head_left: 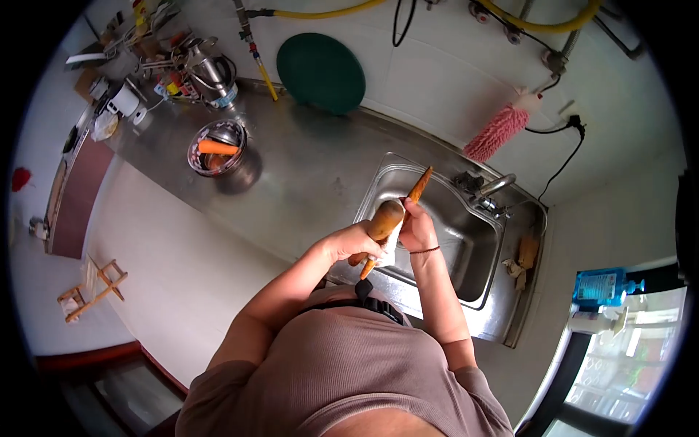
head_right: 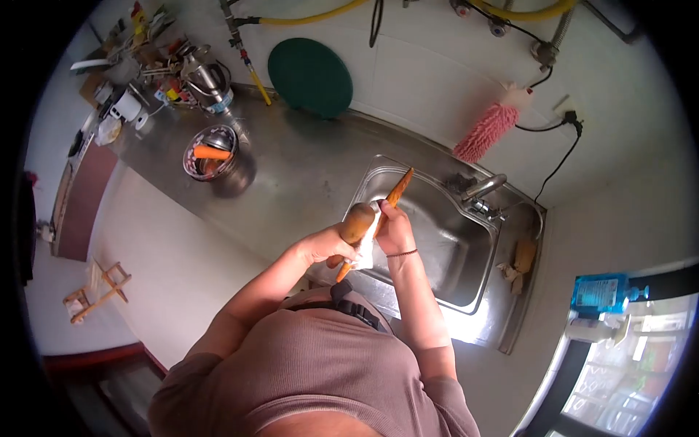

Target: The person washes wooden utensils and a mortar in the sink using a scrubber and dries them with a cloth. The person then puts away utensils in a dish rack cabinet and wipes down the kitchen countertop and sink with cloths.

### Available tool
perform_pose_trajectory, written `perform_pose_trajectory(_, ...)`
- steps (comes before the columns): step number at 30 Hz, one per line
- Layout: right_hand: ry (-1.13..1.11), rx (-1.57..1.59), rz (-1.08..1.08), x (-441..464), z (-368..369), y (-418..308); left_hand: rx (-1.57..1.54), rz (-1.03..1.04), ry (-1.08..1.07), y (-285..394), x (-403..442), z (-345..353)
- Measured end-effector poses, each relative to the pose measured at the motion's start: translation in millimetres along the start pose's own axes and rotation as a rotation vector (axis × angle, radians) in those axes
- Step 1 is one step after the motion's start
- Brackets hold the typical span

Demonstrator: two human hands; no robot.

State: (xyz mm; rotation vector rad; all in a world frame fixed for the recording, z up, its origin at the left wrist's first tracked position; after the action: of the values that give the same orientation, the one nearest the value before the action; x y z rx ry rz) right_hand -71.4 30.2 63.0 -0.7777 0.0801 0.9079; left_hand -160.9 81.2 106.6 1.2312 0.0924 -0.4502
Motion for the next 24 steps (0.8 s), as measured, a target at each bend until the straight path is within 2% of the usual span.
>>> perform_pose_trajectory(2,-0.053,0.069,0.036,0.6,9.3,4.5,-0.100,0.049,-0.002,0.3,-3.7,-7.2)
perform_pose_trajectory(4,0.040,0.166,-0.004,4.7,7.0,6.1,-0.294,-0.036,-0.024,-8.7,-8.6,-10.6)
perform_pose_trajectory(5,-0.076,0.260,0.018,14.3,0.6,8.6,-0.352,-0.013,-0.010,-18.9,-6.9,-17.5)
perform_pose_trajectory(6,-0.075,0.249,0.029,13.2,1.7,4.1,-0.364,-0.005,-0.004,-21.6,-14.4,-22.0)
perform_pose_trajectory(8,-0.126,0.298,-0.144,8.4,9.2,-27.6,-0.555,-0.136,-0.157,-34.9,-35.4,-17.7)
perform_pose_trajectory(10,-0.240,0.355,-0.112,6.2,13.4,-49.4,-0.636,-0.014,-0.207,-24.9,-49.3,-22.9)
perform_pose_trajectory(12,-0.319,0.307,-0.090,-0.7,29.2,-47.2,-0.723,0.018,-0.051,-31.7,-45.6,-44.4)
perform_pose_trajectory(14,-0.228,0.143,-0.083,-8.1,51.3,-25.7,-0.774,0.030,-0.088,-35.3,-31.3,-51.9)
perform_pose_trajectory(16,-0.016,-0.132,-0.186,-9.0,54.6,-4.0,-0.831,0.074,-0.035,-33.7,-10.1,-48.9)
perform_pose_trajectory(19,0.169,-0.978,-0.558,-17.5,65.1,-16.3,-0.728,0.124,-0.062,-31.3,-0.4,-37.1)
perform_pose_trajectory(20,0.178,-1.029,-0.682,-15.2,62.0,-16.3,-0.657,0.130,-0.063,-33.6,0.3,-32.4)
perform_pose_trajectory(24,0.235,-0.968,-0.537,-6.7,45.5,-7.5,-0.695,0.097,-0.068,-35.4,-3.4,-26.2)
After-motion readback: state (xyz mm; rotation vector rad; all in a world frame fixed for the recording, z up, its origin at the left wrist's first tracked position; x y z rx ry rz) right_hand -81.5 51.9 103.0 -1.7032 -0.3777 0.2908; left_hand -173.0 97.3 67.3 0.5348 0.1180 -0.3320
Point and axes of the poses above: each hand's wrist, its own x-axis towards the middle knuckle, its own z-axis out of the palm, y = z × x, the point moved 9 cm from there along x, towards the middle knuckle, and after that the axes turned 1 degree about y, right-handed, at the moved point
